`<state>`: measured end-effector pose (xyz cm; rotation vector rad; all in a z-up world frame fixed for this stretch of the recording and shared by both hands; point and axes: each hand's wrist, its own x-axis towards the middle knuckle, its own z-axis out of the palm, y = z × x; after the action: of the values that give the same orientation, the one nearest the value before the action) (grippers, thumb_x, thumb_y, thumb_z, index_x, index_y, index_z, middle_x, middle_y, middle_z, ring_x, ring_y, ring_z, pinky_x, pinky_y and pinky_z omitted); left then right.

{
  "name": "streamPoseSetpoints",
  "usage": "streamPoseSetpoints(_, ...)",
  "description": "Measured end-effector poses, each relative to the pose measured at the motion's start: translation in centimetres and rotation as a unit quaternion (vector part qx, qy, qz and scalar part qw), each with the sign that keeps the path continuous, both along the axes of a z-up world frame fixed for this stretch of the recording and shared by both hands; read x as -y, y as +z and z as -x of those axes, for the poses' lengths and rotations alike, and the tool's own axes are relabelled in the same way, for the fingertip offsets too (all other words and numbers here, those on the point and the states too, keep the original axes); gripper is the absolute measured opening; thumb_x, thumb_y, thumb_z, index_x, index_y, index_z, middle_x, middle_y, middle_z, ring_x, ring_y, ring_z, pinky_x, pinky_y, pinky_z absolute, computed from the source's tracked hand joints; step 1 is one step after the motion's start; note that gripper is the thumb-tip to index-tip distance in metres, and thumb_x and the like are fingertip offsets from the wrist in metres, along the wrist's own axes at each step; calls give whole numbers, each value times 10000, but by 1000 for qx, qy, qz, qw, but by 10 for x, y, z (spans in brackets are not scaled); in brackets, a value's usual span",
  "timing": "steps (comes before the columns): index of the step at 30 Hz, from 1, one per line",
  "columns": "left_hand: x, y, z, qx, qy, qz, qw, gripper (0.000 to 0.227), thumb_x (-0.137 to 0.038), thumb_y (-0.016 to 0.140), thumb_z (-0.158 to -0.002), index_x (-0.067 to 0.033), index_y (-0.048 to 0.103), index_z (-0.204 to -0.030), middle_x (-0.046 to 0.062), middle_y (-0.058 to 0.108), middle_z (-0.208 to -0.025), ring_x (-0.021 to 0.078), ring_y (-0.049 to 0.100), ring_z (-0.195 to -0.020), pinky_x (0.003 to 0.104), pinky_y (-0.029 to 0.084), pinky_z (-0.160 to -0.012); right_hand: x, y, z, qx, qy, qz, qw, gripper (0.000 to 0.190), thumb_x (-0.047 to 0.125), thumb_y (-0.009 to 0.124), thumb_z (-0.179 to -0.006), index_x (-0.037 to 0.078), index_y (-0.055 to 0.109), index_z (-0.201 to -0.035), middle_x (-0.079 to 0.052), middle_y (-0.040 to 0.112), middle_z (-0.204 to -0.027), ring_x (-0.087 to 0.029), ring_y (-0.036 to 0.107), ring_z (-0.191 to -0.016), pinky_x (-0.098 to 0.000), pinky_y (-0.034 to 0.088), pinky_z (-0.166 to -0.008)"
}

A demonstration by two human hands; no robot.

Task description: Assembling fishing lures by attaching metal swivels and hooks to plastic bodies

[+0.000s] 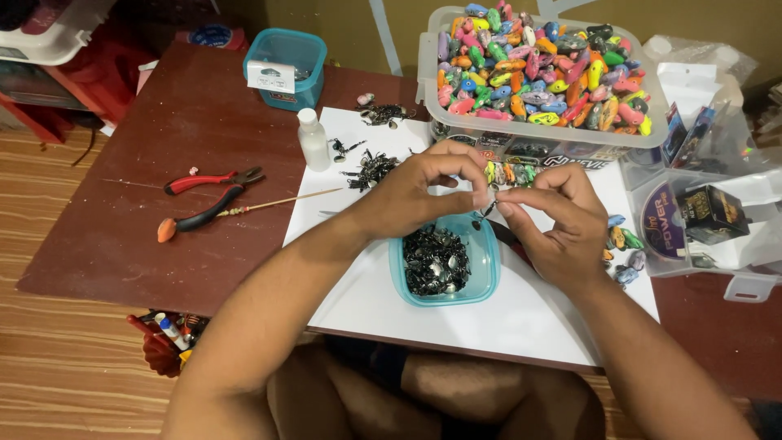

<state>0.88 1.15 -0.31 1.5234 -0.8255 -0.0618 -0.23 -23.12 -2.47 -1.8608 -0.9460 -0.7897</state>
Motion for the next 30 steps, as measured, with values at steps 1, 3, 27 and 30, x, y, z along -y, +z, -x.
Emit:
streamPoseSetpoints(1, 0, 0, 0, 0, 0, 0, 1000, 165, -264, 706, -965, -111, 715, -1027, 128, 556, -1257, 280, 510, -1203, 486, 458, -1028, 0, -1, 0, 0, 0, 0, 1000, 130, 12, 809, -942, 28, 827, -1070, -101, 487, -903, -158, 475, -708, -308, 473, -679)
streamPoseSetpoints(3, 0, 2, 0, 23, -11, -11, 1000, 188, -294, 723, -966, -121, 726, -1041, 116, 521, -1284, 294, 482, -1250, 492, 441, -1057, 0, -1, 1, -13, 9, -5, 1000, 154, 1, 822, -925, 36, 833, -1075, -77, 434, -883, -146, 434, -709, -301, 453, -661)
streamPoseSetpoints(27, 4, 2, 4, 93, 33, -15, 995, 159, -292, 731, -969, -147, 751, -1031, 91, 621, -1201, 254, 598, -1155, 400, 474, -966, 3, 2, 1, 10, 16, -6, 1000, 174, 25, 791, -963, 24, 827, -1133, -41, 323, -882, -125, 362, -720, -294, 395, -633)
streamPoseSetpoints(30, 2, 9, 7, 94, 39, 4, 995, 155, -272, 727, -973, -142, 747, -1055, 82, 616, -1202, 229, 587, -1136, 383, 464, -961, 10, 5, -1, 8, -9, 13, 1000, 198, 24, 799, -964, 32, 831, -1160, -62, 351, -894, -135, 381, -717, -289, 400, -647)
